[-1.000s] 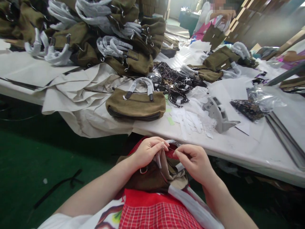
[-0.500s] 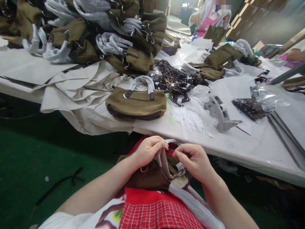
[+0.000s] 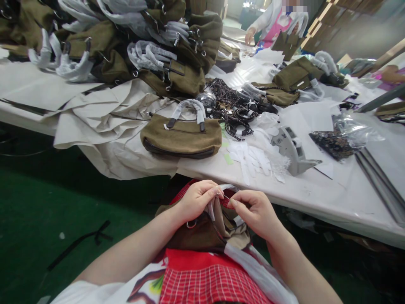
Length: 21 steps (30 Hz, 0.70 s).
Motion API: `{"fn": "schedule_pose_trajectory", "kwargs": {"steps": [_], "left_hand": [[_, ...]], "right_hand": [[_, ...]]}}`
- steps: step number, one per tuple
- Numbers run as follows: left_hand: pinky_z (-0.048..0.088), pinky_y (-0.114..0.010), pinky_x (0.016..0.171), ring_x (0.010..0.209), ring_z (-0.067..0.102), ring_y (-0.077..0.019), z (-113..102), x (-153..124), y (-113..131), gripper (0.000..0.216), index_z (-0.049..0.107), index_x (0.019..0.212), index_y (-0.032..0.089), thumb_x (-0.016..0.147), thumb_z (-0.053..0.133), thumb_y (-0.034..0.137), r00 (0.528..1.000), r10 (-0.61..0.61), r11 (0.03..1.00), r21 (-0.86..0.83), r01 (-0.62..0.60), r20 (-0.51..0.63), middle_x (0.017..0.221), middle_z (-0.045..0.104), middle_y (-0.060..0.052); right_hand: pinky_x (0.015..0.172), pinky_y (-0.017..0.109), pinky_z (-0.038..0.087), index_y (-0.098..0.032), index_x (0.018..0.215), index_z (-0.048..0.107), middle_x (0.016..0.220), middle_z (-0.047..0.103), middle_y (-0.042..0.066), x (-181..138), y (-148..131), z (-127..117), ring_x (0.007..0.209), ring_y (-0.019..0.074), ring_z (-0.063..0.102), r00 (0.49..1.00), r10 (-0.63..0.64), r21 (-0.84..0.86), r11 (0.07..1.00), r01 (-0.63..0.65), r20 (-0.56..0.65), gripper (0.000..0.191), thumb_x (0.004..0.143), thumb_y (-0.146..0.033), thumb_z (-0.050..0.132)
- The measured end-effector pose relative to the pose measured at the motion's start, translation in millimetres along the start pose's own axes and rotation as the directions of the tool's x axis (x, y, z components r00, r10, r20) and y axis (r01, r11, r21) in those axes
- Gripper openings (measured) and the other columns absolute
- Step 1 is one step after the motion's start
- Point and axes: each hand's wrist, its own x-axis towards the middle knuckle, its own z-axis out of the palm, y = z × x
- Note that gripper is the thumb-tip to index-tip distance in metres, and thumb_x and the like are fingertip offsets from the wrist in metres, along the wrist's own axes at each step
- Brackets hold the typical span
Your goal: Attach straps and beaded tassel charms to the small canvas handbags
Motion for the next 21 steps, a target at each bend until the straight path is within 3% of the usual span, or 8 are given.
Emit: {"fn": "schedule_pose_trajectory", "kwargs": {"steps": [6, 9, 12, 15, 18, 21], "left_hand": [[0.05, -0.029, 0.084, 0.09, 0.065, -0.0172, -2.7, -1.6, 0.2, 0.029, 0.073, 0.085, 0.016, 0.094, 0.048, 0.027, 0.997, 0.079, 0.993, 0.086, -0.08, 0.012, 0.094, 0.07, -0.008], [0.052, -0.028, 0.081, 0.087, 0.065, -0.0163, -1.6, -2.8, 1.2, 0.027, 0.074, 0.085, 0.017, 0.094, 0.051, 0.028, 0.995, 0.087, 0.987, 0.143, -0.078, -0.054, 0.091, 0.07, -0.007], [0.052, -0.028, 0.078, 0.086, 0.065, -0.0166, -1.3, -5.5, 2.3, 0.029, 0.074, 0.082, 0.019, 0.095, 0.051, 0.03, 0.97, 0.136, 0.97, 0.227, -0.088, -0.203, 0.091, 0.07, -0.007], [0.052, -0.029, 0.08, 0.087, 0.064, -0.0174, -4.0, -8.4, 6.1, 0.029, 0.072, 0.078, 0.02, 0.095, 0.05, 0.03, 0.932, 0.209, 0.932, 0.348, -0.099, -0.297, 0.093, 0.068, -0.007], [0.052, -0.03, 0.081, 0.089, 0.063, -0.0183, -9.8, -7.3, 16.2, 0.028, 0.07, 0.077, 0.02, 0.094, 0.05, 0.029, 0.917, 0.272, 0.887, 0.445, -0.121, -0.292, 0.095, 0.066, -0.008], [0.051, -0.029, 0.08, 0.089, 0.062, -0.0177, -18.0, 3.2, 31.3, 0.028, 0.068, 0.076, 0.02, 0.094, 0.049, 0.028, 0.921, 0.306, 0.86, 0.485, -0.158, -0.243, 0.094, 0.065, -0.007]], "right_hand": [[0.065, 0.027, 0.04, -0.02, 0.071, 0.071, 0.066, 0.066, 0.002, 3.6, -2.1, -1.4, 0.067, 0.0153, 0.057, 0.994, -0.104, -0.263, 0.959, 0.107, 0.024, 0.02, 0.085, -0.019, 0.057], [0.067, 0.028, 0.04, -0.02, 0.07, 0.067, 0.069, 0.065, 0.002, 6.8, -1.5, 4.5, 0.071, 0.0159, 0.057, 0.99, -0.123, -0.281, 0.95, 0.138, 0.072, 0.025, 0.091, -0.021, 0.053], [0.067, 0.027, 0.041, -0.021, 0.078, 0.068, 0.078, 0.066, 0.002, 11.9, 2.6, 13.5, 0.073, 0.0154, 0.058, 0.997, -0.077, -0.215, 0.973, 0.08, 0.021, 0.025, 0.094, -0.022, 0.049], [0.073, 0.029, 0.045, -0.021, 0.091, 0.069, 0.089, 0.066, 0.005, 17.4, 3.2, 18.2, 0.081, 0.0167, 0.06, 0.989, -0.071, -0.096, 0.994, 0.059, -0.13, 0.02, 0.093, -0.022, 0.05], [0.081, 0.03, 0.048, -0.021, 0.109, 0.067, 0.103, 0.066, 0.006, 21.6, -2.0, 18.9, 0.09, 0.0179, 0.06, 0.98, -0.115, 0.09, 0.987, 0.131, -0.165, 0.023, 0.09, -0.021, 0.054], [0.083, 0.03, 0.049, -0.021, 0.099, 0.073, 0.1, 0.067, 0.006, 25.3, -4.5, 23.5, 0.092, 0.0177, 0.061, 0.985, -0.155, 0.319, 0.932, 0.17, -0.074, 0.02, 0.09, -0.028, 0.057]]}}
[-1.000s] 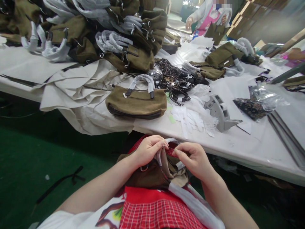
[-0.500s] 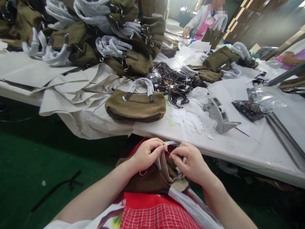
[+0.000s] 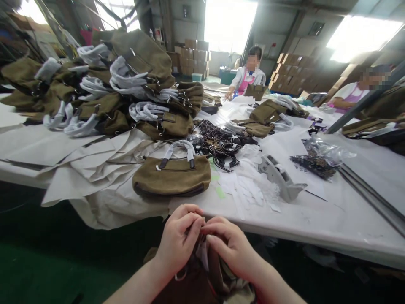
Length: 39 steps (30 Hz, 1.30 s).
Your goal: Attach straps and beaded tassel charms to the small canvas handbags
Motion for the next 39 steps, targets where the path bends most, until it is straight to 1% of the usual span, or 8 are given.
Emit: {"fn": "schedule_pose_trajectory", "kwargs": {"steps": [4, 9, 14, 19, 26, 32, 36, 39], "left_hand": [[0.049, -0.025, 0.075, 0.081, 0.062, -0.0147, -5.6, 34.9, 7.3, 0.032, 0.067, 0.07, 0.018, 0.094, 0.05, 0.029, 0.99, 0.04, 0.998, -0.05, -0.034, 0.134, 0.087, 0.066, -0.005], [0.048, -0.026, 0.077, 0.082, 0.063, -0.016, 6.3, 89.5, 12.6, 0.036, 0.07, 0.076, 0.018, 0.096, 0.044, 0.034, 0.94, 0.071, 0.996, 0.025, -0.085, 0.332, 0.086, 0.068, -0.005], [0.049, -0.031, 0.082, 0.091, 0.065, -0.0225, 42.1, 164.5, 2.7, 0.028, 0.073, 0.089, 0.018, 0.092, 0.05, 0.034, 0.872, -0.021, 0.879, 0.424, -0.217, 0.489, 0.096, 0.071, -0.008], [0.05, -0.034, 0.089, 0.097, 0.065, -0.0215, 100.9, 229.8, -25.1, 0.021, 0.072, 0.09, 0.017, 0.092, 0.054, 0.027, 0.815, -0.191, 0.796, 0.572, -0.198, 0.547, 0.099, 0.072, -0.009], [0.052, -0.044, 0.091, 0.105, 0.062, -0.0219, 156.0, 254.4, -48.7, 0.03, 0.062, 0.112, 0.014, 0.091, 0.061, 0.035, 0.778, -0.357, 0.705, 0.696, -0.138, 0.516, 0.116, 0.063, -0.009], [0.053, -0.032, 0.084, 0.092, 0.067, -0.0202, 138.5, 262.7, -51.1, 0.033, 0.067, 0.098, 0.016, 0.08, 0.071, 0.043, 0.792, -0.365, 0.75, 0.659, -0.062, 0.49, 0.097, 0.07, -0.007], [0.052, -0.024, 0.071, 0.082, 0.069, -0.0216, 115.4, 265.7, -43.0, 0.059, 0.067, 0.098, 0.015, 0.057, 0.083, 0.055, 0.815, -0.335, 0.794, 0.607, -0.025, 0.472, 0.087, 0.072, -0.006], [0.051, -0.022, 0.062, 0.069, 0.068, -0.0176, 96.7, 264.2, -30.8, 0.05, 0.065, 0.101, 0.014, 0.074, 0.07, 0.055, 0.836, -0.297, 0.825, 0.565, -0.02, 0.462, 0.08, 0.072, -0.004]], "right_hand": [[0.044, 0.018, 0.032, -0.016, 0.083, 0.072, 0.074, 0.066, 0.003, 0.8, 15.2, 10.0, 0.048, 0.005, 0.043, 0.979, 0.196, 0.494, 0.847, -0.199, 0.058, 0.032, 0.089, -0.046, 0.06], [0.036, 0.017, 0.01, -0.015, 0.097, 0.067, 0.055, 0.059, -0.004, -4.0, 38.3, 13.4, 0.036, 0.0008, 0.024, 0.937, 0.342, 0.794, 0.55, -0.259, 0.07, 0.041, 0.079, -0.052, 0.072], [0.033, 0.016, 0.013, -0.018, 0.084, 0.057, 0.05, 0.06, -0.004, -6.1, 50.9, 12.1, 0.031, 0.002, 0.027, 0.953, 0.282, 0.822, 0.513, -0.248, 0.111, 0.046, 0.072, -0.057, 0.076], [0.046, 0.019, 0.037, -0.018, 0.075, 0.053, 0.05, 0.062, -0.001, -5.6, 54.6, 10.6, 0.042, 0.0083, 0.05, 0.966, 0.246, 0.886, 0.428, -0.176, 0.073, 0.048, 0.068, -0.057, 0.079], [0.041, 0.017, 0.027, -0.017, 0.078, 0.055, 0.056, 0.066, 0.002, -7.9, 64.4, -1.0, 0.041, 0.0068, 0.048, 0.966, 0.244, 0.824, 0.529, -0.205, 0.085, 0.048, 0.073, -0.06, 0.074], [0.038, 0.017, 0.022, -0.017, 0.078, 0.055, 0.054, 0.063, -0.001, -8.3, 63.9, -1.8, 0.035, 0.0045, 0.039, 0.958, 0.282, 0.829, 0.521, -0.203, 0.057, 0.05, 0.069, -0.063, 0.074], [0.034, 0.016, 0.014, -0.016, 0.079, 0.056, 0.055, 0.065, 0.0, -6.3, 58.8, -0.2, 0.033, 0.0018, 0.032, 0.954, 0.295, 0.825, 0.524, -0.21, 0.055, 0.048, 0.071, -0.059, 0.076], [0.034, 0.016, 0.013, -0.016, 0.08, 0.056, 0.054, 0.064, -0.001, -4.8, 53.3, 0.0, 0.033, 0.0011, 0.03, 0.953, 0.3, 0.817, 0.536, -0.214, 0.054, 0.047, 0.072, -0.057, 0.076]]}}
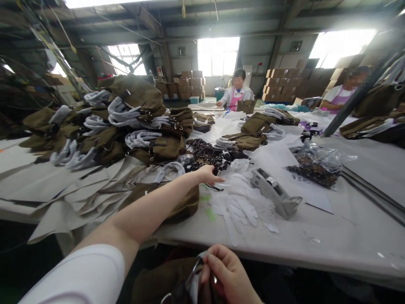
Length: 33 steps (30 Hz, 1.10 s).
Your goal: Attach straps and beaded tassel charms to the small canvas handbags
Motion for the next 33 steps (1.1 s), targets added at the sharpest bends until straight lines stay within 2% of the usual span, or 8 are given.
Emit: {"fn": "schedule_pose_trajectory", "kwargs": {"steps": [3, 7, 11, 14, 17, 20, 23, 33], "left_hand": [[0.051, -0.023, 0.065, 0.07, 0.068, -0.0166, -24.2, -24.8, 0.0, 0.032, 0.066, 0.1, 0.015, 0.088, 0.054, 0.043, 0.996, 0.052, 0.999, 0.006, -0.051, -0.075, 0.081, 0.072, -0.004], [0.049, -0.029, 0.087, 0.099, 0.065, -0.0226, -56.5, -79.9, -13.2, 0.028, 0.066, 0.106, 0.02, 0.081, 0.06, 0.029, 0.961, 0.222, 0.972, 0.12, -0.203, -0.168, 0.11, 0.068, -0.006], [0.047, -0.031, 0.093, 0.105, 0.064, -0.0224, -53.3, -139.6, -49.3, 0.034, 0.068, 0.107, 0.023, 0.078, 0.054, 0.012, 0.894, 0.443, 0.839, 0.384, -0.386, -0.07, 0.126, 0.063, -0.004], [0.049, -0.031, 0.093, 0.107, 0.065, -0.0222, -22.2, -176.8, -80.0, 0.043, 0.065, 0.117, 0.022, 0.081, 0.049, 0.007, 0.928, 0.371, 0.857, 0.386, -0.342, -0.003, 0.137, 0.056, -0.006], [0.048, -0.035, 0.1, 0.118, 0.06, -0.0236, 12.5, -208.2, -100.8, 0.049, 0.055, 0.13, 0.017, 0.083, 0.048, 0.006, 0.96, 0.218, 0.952, 0.256, -0.169, -0.178, 0.144, 0.05, -0.011], [0.044, -0.038, 0.106, 0.121, 0.055, -0.023, 35.3, -235.5, -107.0, 0.037, 0.058, 0.123, 0.016, 0.086, 0.053, 0.013, 0.882, 0.106, 0.994, 0.069, -0.083, -0.459, 0.13, 0.059, -0.011], [0.047, -0.039, 0.101, 0.112, 0.057, -0.0226, 46.2, -254.0, -103.6, 0.025, 0.063, 0.112, 0.018, 0.087, 0.058, 0.02, 0.814, 0.053, 0.996, -0.027, -0.083, -0.579, 0.118, 0.062, -0.009], [0.047, -0.032, 0.08, 0.089, 0.06, -0.0207, 38.2, -238.0, -81.7, 0.014, 0.062, 0.09, 0.018, 0.09, 0.058, 0.032, 0.906, -0.035, 0.999, -0.047, 0.017, -0.421, 0.095, 0.065, -0.006]], "right_hand": [[0.035, 0.016, 0.01, -0.016, 0.081, 0.057, 0.055, 0.063, -0.002, -3.2, -3.2, 5.3, 0.034, 0.0004, 0.028, 0.999, 0.023, -0.021, 0.999, -0.024, -0.025, 0.045, 0.073, -0.056, 0.076], [0.037, 0.016, 0.01, -0.015, 0.083, 0.059, 0.06, 0.065, -0.001, -10.3, -7.1, 12.5, 0.037, 0.0002, 0.027, 0.996, 0.03, -0.065, 0.997, -0.036, -0.083, 0.04, 0.077, -0.052, 0.073], [0.039, 0.016, 0.013, -0.015, 0.084, 0.061, 0.06, 0.065, 0.001, -10.8, -9.6, 19.0, 0.041, 0.002, 0.033, 0.994, 0.029, -0.126, 0.991, -0.041, -0.101, 0.038, 0.08, -0.052, 0.07], [0.041, 0.015, 0.018, -0.016, 0.084, 0.062, 0.056, 0.062, -0.001, -2.7, -11.2, 24.4, 0.044, 0.0038, 0.039, 0.991, 0.037, -0.198, 0.978, -0.063, -0.13, 0.039, 0.079, -0.053, 0.07], [0.044, 0.016, 0.025, -0.016, 0.082, 0.062, 0.052, 0.059, -0.002, 11.5, -13.4, 31.0, 0.046, 0.0061, 0.045, 0.99, 0.047, -0.276, 0.958, -0.083, -0.135, 0.04, 0.077, -0.055, 0.071], [0.045, 0.018, 0.028, -0.016, 0.08, 0.063, 0.048, 0.057, -0.003, 26.9, -15.1, 37.4, 0.044, 0.0068, 0.044, 0.993, 0.043, -0.359, 0.93, -0.081, -0.114, 0.042, 0.076, -0.057, 0.07], [0.046, 0.02, 0.03, -0.015, 0.08, 0.064, 0.044, 0.054, -0.004, 38.9, -15.4, 41.4, 0.042, 0.008, 0.044, 0.996, 0.04, -0.442, 0.894, -0.074, -0.086, 0.041, 0.078, -0.057, 0.067], [0.044, 0.02, 0.028, -0.016, 0.078, 0.063, 0.041, 0.05, -0.006, 51.1, -17.8, 53.2, 0.039, 0.0082, 0.042, 0.994, 0.07, -0.513, 0.853, -0.101, -0.079, 0.035, 0.079, -0.051, 0.065]]}}
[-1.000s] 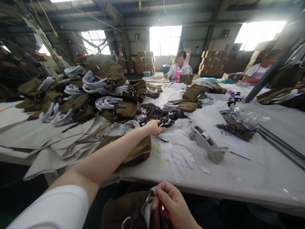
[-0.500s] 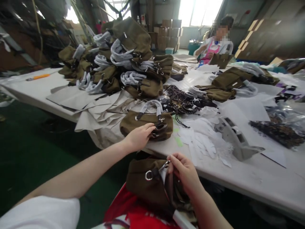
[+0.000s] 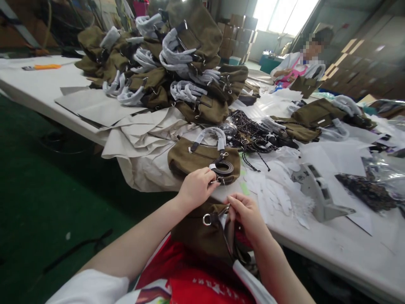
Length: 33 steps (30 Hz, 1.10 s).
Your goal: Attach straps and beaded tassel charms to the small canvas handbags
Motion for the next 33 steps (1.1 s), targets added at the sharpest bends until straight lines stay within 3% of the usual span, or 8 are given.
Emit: {"fn": "schedule_pose_trajectory", "kwargs": {"steps": [7, 10, 13, 17, 20, 24, 29, 33], "left_hand": [[0.039, -0.027, 0.061, 0.069, 0.062, -0.0172, -8.9, -14.6, 1.1, 0.015, 0.059, 0.081, 0.02, 0.09, 0.059, 0.032, 0.968, -0.216, 0.968, -0.104, 0.23, 0.129, 0.074, 0.067, -0.001], [0.039, -0.027, 0.06, 0.069, 0.062, -0.0175, -11.7, -26.8, -0.7, 0.018, 0.058, 0.079, 0.021, 0.091, 0.057, 0.034, 0.963, -0.245, 0.963, -0.085, 0.255, 0.112, 0.074, 0.067, 0.0], [0.045, -0.029, 0.07, 0.079, 0.063, -0.0186, -11.3, -36.4, -0.5, 0.015, 0.059, 0.081, 0.021, 0.092, 0.056, 0.03, 0.983, -0.177, 0.98, -0.082, 0.181, 0.053, 0.086, 0.067, -0.002], [0.048, -0.032, 0.09, 0.102, 0.062, -0.0199, -5.0, -40.6, -1.6, 0.012, 0.058, 0.084, 0.018, 0.093, 0.05, 0.02, 0.999, -0.03, 0.978, -0.206, 0.035, 0.027, 0.126, 0.059, -0.009], [0.049, -0.032, 0.09, 0.103, 0.061, -0.02, -2.2, -39.0, -5.0, 0.015, 0.057, 0.088, 0.018, 0.094, 0.044, 0.017, 0.998, 0.015, 0.956, -0.294, 0.004, 0.059, 0.118, 0.062, -0.01], [0.05, -0.032, 0.09, 0.099, 0.061, -0.0203, -11.1, -38.4, -8.5, 0.011, 0.059, 0.094, 0.019, 0.094, 0.049, 0.024, 0.997, 0.045, 0.952, -0.307, -0.024, 0.061, 0.104, 0.065, -0.007], [0.049, -0.033, 0.095, 0.105, 0.062, -0.0212, -32.6, -37.9, -10.5, 0.04, 0.054, 0.126, 0.019, 0.086, 0.055, 0.018, 0.992, 0.047, 0.968, -0.252, -0.015, 0.121, 0.116, 0.066, -0.008], [0.05, -0.031, 0.093, 0.104, 0.064, -0.0213, -41.8, -29.2, -16.7, 0.046, 0.06, 0.122, 0.018, 0.078, 0.053, 0.009, 0.968, 0.055, 0.989, -0.146, -0.019, 0.246, 0.116, 0.067, -0.008]], "right_hand": [[0.043, 0.019, 0.027, -0.017, 0.071, 0.061, 0.04, 0.05, -0.006, 3.2, -4.5, 3.0, 0.038, 0.0069, 0.042, 0.996, 0.063, -0.022, 0.998, -0.062, 0.064, 0.029, 0.078, -0.044, 0.065], [0.044, 0.019, 0.03, -0.017, 0.071, 0.062, 0.04, 0.049, -0.007, 7.8, -5.8, 5.5, 0.039, 0.0077, 0.045, 0.99, 0.09, -0.038, 0.996, -0.086, 0.105, 0.028, 0.078, -0.044, 0.065], [0.045, 0.019, 0.029, -0.017, 0.072, 0.062, 0.04, 0.048, -0.007, 16.6, -6.1, 9.2, 0.039, 0.0073, 0.043, 0.987, 0.092, -0.098, 0.992, -0.08, 0.131, 0.029, 0.079, -0.045, 0.064], [0.042, 0.02, 0.025, -0.017, 0.071, 0.061, 0.04, 0.047, -0.008, 30.6, -6.5, 14.1, 0.037, 0.0062, 0.036, 0.985, 0.093, -0.187, 0.98, -0.065, 0.146, 0.029, 0.079, -0.045, 0.063], [0.044, 0.02, 0.029, -0.017, 0.071, 0.06, 0.045, 0.052, -0.006, 32.7, -7.8, 15.7, 0.041, 0.0069, 0.041, 0.99, 0.077, -0.246, 0.968, -0.045, 0.122, 0.027, 0.079, -0.043, 0.064], [0.055, 0.021, 0.042, -0.018, 0.098, 0.062, 0.074, 0.065, -0.002, 17.4, -10.2, 12.1, 0.061, 0.0101, 0.057, 0.994, -0.101, -0.171, 0.981, 0.093, -0.038, 0.033, 0.076, -0.041, 0.073], [0.049, 0.019, 0.041, -0.019, 0.081, 0.059, 0.066, 0.062, -0.004, -4.4, -9.8, 1.6, 0.051, 0.0068, 0.052, 0.997, -0.044, 0.05, 0.998, 0.046, -0.056, 0.028, 0.076, -0.04, 0.076], [0.08, 0.026, 0.054, -0.021, 0.099, 0.064, 0.098, 0.071, 0.003, -8.8, -5.1, -3.2, 0.09, 0.0161, 0.069, 0.995, -0.098, 0.168, 0.981, 0.094, 0.018, 0.042, 0.064, -0.028, 0.086]]}}
